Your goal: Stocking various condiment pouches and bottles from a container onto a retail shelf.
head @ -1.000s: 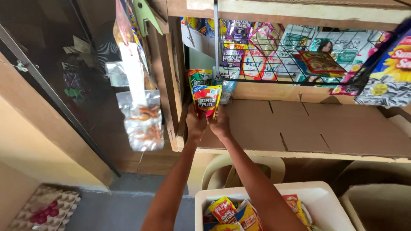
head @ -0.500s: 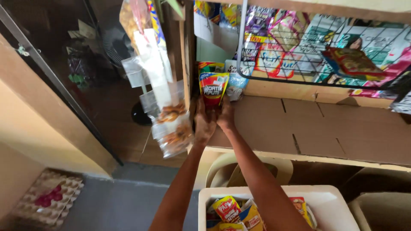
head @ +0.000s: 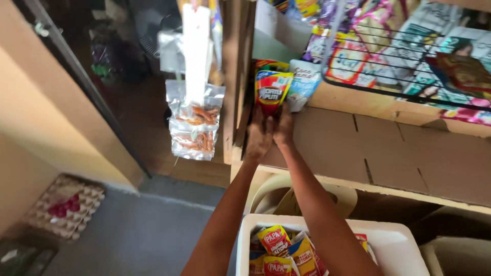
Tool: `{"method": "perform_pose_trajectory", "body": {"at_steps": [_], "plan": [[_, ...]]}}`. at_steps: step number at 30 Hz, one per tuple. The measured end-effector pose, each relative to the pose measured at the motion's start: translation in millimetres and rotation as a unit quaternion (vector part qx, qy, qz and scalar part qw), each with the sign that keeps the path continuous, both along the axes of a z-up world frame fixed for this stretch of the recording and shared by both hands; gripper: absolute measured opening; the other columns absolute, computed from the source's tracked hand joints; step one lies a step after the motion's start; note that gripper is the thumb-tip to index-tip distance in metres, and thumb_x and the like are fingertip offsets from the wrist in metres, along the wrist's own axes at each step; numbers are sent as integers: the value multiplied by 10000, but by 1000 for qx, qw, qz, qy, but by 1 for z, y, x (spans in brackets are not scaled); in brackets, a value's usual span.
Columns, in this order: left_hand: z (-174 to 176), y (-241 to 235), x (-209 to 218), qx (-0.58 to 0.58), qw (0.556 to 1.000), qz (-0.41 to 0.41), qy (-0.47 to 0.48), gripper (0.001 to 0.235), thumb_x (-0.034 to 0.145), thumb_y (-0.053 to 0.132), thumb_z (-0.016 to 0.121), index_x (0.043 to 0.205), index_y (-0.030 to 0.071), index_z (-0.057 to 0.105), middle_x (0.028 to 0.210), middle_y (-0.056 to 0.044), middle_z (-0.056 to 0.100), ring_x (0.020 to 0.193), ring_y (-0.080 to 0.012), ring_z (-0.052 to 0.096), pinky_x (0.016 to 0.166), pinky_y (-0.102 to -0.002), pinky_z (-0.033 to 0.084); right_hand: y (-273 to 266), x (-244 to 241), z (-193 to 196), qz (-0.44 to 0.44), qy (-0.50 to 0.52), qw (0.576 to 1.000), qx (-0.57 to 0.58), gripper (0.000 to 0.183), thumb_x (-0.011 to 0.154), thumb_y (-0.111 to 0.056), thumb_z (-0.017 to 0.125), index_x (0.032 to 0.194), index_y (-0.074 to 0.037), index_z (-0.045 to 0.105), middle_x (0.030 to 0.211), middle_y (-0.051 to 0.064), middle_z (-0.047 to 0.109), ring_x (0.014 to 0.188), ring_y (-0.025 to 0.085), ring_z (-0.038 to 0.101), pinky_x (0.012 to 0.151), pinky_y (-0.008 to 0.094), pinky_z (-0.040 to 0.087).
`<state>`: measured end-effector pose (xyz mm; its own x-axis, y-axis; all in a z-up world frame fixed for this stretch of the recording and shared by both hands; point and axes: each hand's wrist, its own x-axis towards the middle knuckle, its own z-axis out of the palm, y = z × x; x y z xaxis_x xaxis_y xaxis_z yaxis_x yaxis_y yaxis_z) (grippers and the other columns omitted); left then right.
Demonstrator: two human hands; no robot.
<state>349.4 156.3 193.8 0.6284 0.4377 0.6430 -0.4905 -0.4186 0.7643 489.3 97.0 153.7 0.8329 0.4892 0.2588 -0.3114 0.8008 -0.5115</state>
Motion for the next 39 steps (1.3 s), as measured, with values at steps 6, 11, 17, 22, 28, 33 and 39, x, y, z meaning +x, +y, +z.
{"method": "perform_pose_trajectory", "body": {"at_steps": [6, 11, 17, 22, 28, 33, 39], "plan": [[-9, 0, 10, 20, 999, 30, 30, 601, 1044, 255, 523, 1502, -106, 379, 1473, -376, 484, 1378, -497, 468, 1165, -468, 369, -16, -56, 36, -287, -355, 825, -333, 450, 953, -80, 668, 1371, -52, 505, 1237, 84, 667, 1111, 173, 638, 958, 332, 542], [-21, 0, 20, 33, 999, 42, 2, 613, 1052, 245, 511, 1514, -121, 344, 1495, -384, 445, 1401, -509, 428, 1189, -455, 339, -17, -58, 36, -285, -371, 824, -321, 510, 940, -68, 685, 1407, -46, 481, 1237, 81, 664, 1108, 163, 632, 971, 317, 536], [-65, 1, 31, 356, 855, 373, -58, 553, 1032, 207, 529, 1501, -43, 374, 1412, -301, 521, 1266, -484, 506, 1066, -543, 395, -13, -50, 30, -264, -354, 857, -266, 504, 1003, -114, 582, 1482, -51, 436, 1255, 66, 657, 1105, 146, 623, 991, 299, 521], [-22, 2, 19, 92, 988, 87, -93, 551, 1065, 178, 525, 1499, -123, 367, 1382, -409, 532, 1239, -578, 546, 1079, -515, 470, -7, -39, 32, -98, -7, 992, -82, 377, 1133, -249, 457, 1413, -3, 514, 1225, 89, 659, 1056, 189, 637, 946, 334, 539], [0, 0, 0, 18, 999, 28, 29, 575, 1031, 221, 526, 1484, -109, 396, 1265, -393, 605, 1102, -530, 631, 936, -529, 525, -12, -47, 32, -231, -255, 899, -270, 381, 1086, -189, 447, 1450, -89, 493, 1312, 31, 627, 1145, 115, 600, 1006, 280, 510], [-6, 1, 7, 21, 999, 25, 20, 596, 1030, 225, 522, 1498, -107, 359, 1286, -394, 584, 1106, -536, 623, 936, -528, 519, -8, -40, 30, -177, -120, 956, -201, 392, 1102, -230, 441, 1439, -51, 533, 1248, 46, 656, 1093, 131, 616, 975, 295, 518], [-4, -1, 3, 26, 998, 42, 40, 603, 1031, 243, 526, 1506, -95, 374, 1378, -387, 543, 1211, -530, 574, 1026, -518, 477, -11, -53, 33, -231, -314, 893, -226, 446, 1053, -195, 515, 1481, -82, 459, 1332, 55, 612, 1192, 153, 595, 1051, 319, 502]]}}
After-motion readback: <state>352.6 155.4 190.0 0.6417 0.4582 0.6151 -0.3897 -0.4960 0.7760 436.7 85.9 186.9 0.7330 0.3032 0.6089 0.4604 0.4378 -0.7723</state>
